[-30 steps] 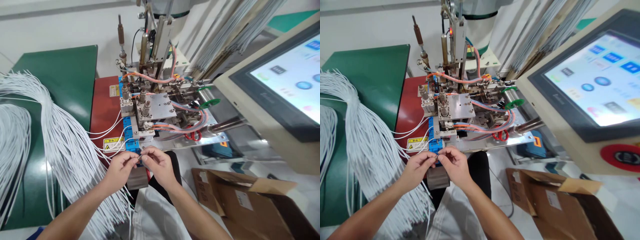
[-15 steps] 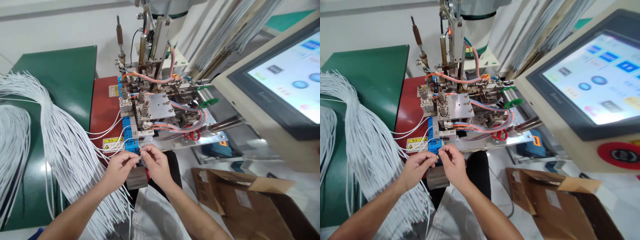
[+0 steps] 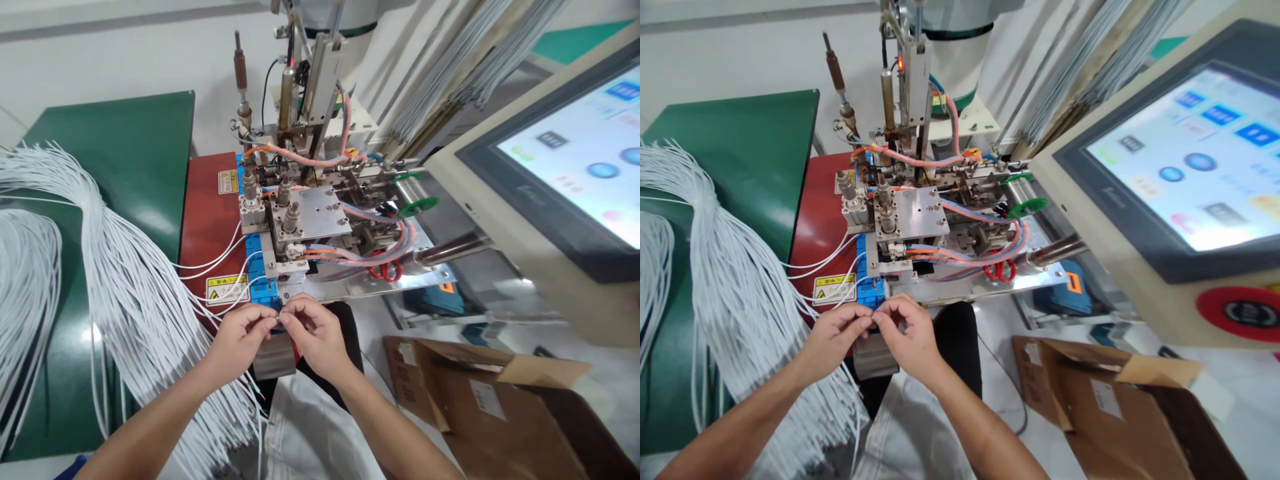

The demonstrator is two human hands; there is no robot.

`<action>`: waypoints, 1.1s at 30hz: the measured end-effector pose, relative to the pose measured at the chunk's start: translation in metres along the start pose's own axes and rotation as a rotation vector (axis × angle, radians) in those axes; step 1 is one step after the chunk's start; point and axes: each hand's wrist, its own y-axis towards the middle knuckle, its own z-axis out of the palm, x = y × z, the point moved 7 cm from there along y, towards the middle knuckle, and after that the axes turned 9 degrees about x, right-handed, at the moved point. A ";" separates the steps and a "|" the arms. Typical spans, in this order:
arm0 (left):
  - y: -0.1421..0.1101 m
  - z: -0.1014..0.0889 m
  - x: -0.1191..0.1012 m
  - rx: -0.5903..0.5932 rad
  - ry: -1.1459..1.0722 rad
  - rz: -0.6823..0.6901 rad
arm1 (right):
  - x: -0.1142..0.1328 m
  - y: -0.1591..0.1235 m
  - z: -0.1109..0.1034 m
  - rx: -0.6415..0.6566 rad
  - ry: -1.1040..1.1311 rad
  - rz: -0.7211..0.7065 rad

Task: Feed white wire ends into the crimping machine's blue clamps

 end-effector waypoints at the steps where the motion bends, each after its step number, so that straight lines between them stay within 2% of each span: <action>1: 0.000 0.000 -0.001 -0.006 0.006 0.006 | 0.001 -0.001 0.000 -0.012 -0.021 -0.007; 8: 0.000 -0.003 -0.003 -0.045 -0.013 0.034 | -0.007 -0.002 0.001 -0.055 -0.017 0.014; 16: 0.000 0.001 0.003 -0.010 -0.094 0.011 | -0.010 0.000 0.001 -0.018 0.222 0.052; 21: 0.000 0.002 0.000 0.003 -0.131 0.013 | -0.025 0.001 0.009 0.017 0.331 0.167; 23: 0.000 0.001 -0.001 -0.003 -0.123 0.013 | -0.028 0.000 0.008 -0.025 0.323 0.172; 26: 0.000 0.000 -0.001 -0.016 -0.105 0.013 | -0.019 -0.003 0.000 -0.118 0.246 0.074; 29: 0.000 0.000 0.001 -0.027 -0.081 0.015 | -0.005 -0.005 -0.002 -0.111 0.145 -0.008; 33: 0.000 0.000 0.004 -0.025 -0.076 0.031 | 0.001 -0.006 -0.001 -0.095 0.047 -0.010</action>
